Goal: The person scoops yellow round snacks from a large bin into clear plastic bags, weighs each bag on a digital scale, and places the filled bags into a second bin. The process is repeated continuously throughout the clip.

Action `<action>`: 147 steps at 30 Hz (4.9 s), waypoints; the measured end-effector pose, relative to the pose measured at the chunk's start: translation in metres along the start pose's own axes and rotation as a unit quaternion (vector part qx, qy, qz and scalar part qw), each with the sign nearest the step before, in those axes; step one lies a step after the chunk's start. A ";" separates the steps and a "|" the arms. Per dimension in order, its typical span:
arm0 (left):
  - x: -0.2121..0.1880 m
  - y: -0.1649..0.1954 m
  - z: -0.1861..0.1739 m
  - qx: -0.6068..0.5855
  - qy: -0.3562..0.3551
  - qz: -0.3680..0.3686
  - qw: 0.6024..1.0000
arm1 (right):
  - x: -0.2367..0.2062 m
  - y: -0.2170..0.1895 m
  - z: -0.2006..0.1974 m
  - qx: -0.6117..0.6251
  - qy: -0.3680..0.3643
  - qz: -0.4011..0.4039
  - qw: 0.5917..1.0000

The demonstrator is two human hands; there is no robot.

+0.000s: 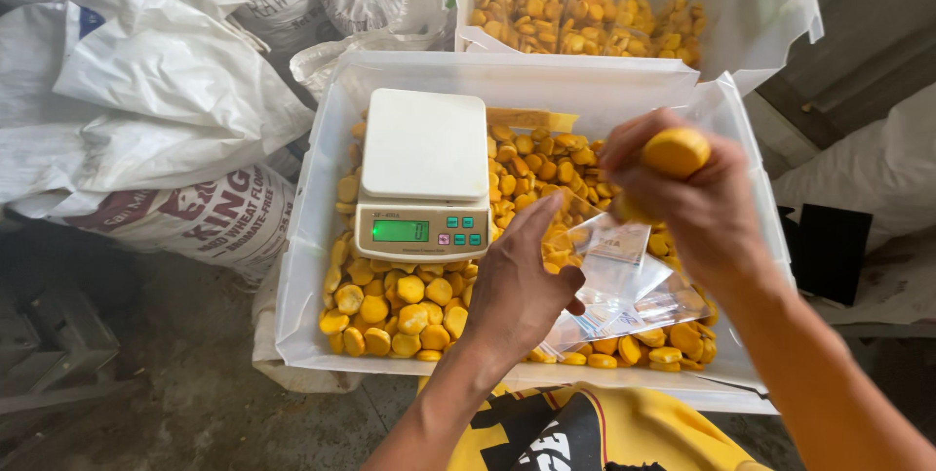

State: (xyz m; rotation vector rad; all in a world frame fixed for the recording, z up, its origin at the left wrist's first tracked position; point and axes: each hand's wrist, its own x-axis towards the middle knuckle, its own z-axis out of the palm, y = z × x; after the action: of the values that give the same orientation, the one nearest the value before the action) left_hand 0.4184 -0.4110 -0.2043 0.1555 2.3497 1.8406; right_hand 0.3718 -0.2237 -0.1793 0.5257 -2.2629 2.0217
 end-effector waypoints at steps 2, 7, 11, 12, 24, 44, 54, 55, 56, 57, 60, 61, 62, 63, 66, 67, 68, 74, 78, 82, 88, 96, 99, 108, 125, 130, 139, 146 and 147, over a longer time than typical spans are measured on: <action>0.003 -0.004 0.002 -0.041 0.002 -0.021 0.999 | -0.006 -0.018 0.023 -0.160 -0.061 -0.088 0.981; 0.003 -0.007 -0.005 -0.045 0.033 0.027 0.998 | -0.014 -0.027 0.019 -0.332 -0.155 0.018 0.930; -0.007 -0.003 -0.017 -0.032 0.017 -0.010 0.999 | -0.016 -0.007 -0.037 -0.219 -0.047 0.068 0.972; -0.010 -0.001 -0.021 -0.028 0.018 -0.014 0.999 | -0.017 0.004 -0.047 -0.248 -0.026 0.142 0.958; -0.031 0.026 -0.058 -0.041 0.023 -0.037 0.998 | -0.059 0.170 -0.045 -0.460 -0.296 0.119 0.829; -0.045 0.049 -0.061 -0.042 0.027 -0.052 0.997 | 0.127 0.157 -0.092 -0.496 0.005 -0.017 0.868; -0.017 0.043 -0.043 -0.044 0.044 -0.025 0.998 | 0.097 0.216 -0.078 -0.597 -0.105 0.089 0.790; -0.014 0.042 -0.043 -0.044 0.038 -0.025 0.998 | 0.075 0.227 -0.085 -0.587 -0.157 0.150 0.780; -0.011 0.042 -0.041 -0.043 0.029 -0.022 0.998 | 0.054 0.235 -0.093 -0.575 -0.205 0.212 0.763; -0.007 0.041 -0.039 -0.040 0.020 -0.016 0.999 | 0.034 0.241 -0.099 -0.531 -0.258 0.180 0.787; 0.004 0.040 -0.026 -0.022 -0.004 0.013 1.000 | -0.011 0.238 -0.097 -0.492 -0.290 0.113 0.813; 0.009 0.039 -0.021 -0.010 -0.007 0.027 1.000 | -0.020 0.231 -0.093 -0.497 -0.282 0.095 0.816; 0.012 0.038 -0.018 0.001 -0.011 0.042 0.999 | -0.023 0.221 -0.091 -0.513 -0.325 0.133 0.783; 0.016 0.036 -0.015 0.007 -0.018 0.041 0.999 | -0.026 0.211 -0.087 -0.527 -0.366 0.172 0.747; 0.024 0.031 -0.009 0.030 -0.042 0.016 0.999 | -0.036 0.179 -0.078 -0.573 -0.414 0.294 0.643; 0.024 0.028 -0.008 0.040 -0.045 -0.005 0.998 | -0.036 0.172 -0.075 -0.589 -0.418 0.330 0.607; 0.024 0.025 -0.009 0.049 -0.046 -0.026 0.997 | -0.037 0.168 -0.071 -0.566 -0.412 0.326 0.635; 0.017 0.005 -0.013 0.048 -0.019 -0.023 0.998 | -0.045 0.158 -0.060 -0.479 -0.390 0.340 0.709; 0.015 -0.002 -0.011 0.030 -0.005 -0.016 0.999 | -0.052 0.157 -0.050 -0.410 -0.390 0.380 0.732; 0.015 -0.002 -0.004 0.025 -0.008 -0.014 1.000 | -0.052 0.157 -0.042 -0.381 -0.354 0.333 0.787; 0.023 0.002 0.002 0.006 -0.004 -0.034 0.999 | -0.048 0.157 -0.046 -0.165 -0.328 0.410 0.835; 0.027 0.007 0.010 0.017 -0.001 -0.018 1.000 | -0.056 0.165 -0.048 -0.196 -0.297 0.424 0.832; 0.028 0.005 0.010 0.005 0.006 -0.007 1.000 | -0.059 0.164 -0.056 -0.052 -0.246 0.478 0.842; 0.041 -0.008 0.003 0.006 0.015 -0.017 1.000 | -0.052 0.152 -0.051 0.212 -0.163 0.482 0.835; 0.039 -0.008 0.021 -0.031 0.044 0.007 0.999 | 0.006 0.020 0.001 -0.191 0.012 -0.123 0.974; 0.044 -0.022 0.026 0.073 0.097 0.084 0.989 | -0.009 0.024 0.003 -0.338 -0.086 -0.045 0.936; 0.026 -0.004 0.024 0.165 0.040 0.048 0.984 | -0.009 0.071 -0.079 -0.217 0.089 0.184 0.954; 0.032 0.015 0.021 0.339 -0.030 0.008 0.940 | -0.060 0.204 -0.081 -0.355 -0.264 0.273 0.854; 0.032 0.014 0.020 0.326 -0.021 0.020 0.945 | -0.064 0.213 -0.076 -0.396 -0.269 0.281 0.832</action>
State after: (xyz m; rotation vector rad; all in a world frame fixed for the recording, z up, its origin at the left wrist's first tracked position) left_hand 0.3905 -0.3825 -0.1972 0.3107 2.8421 0.9848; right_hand 0.3563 -0.1195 -0.3888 0.3890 -3.6077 0.8471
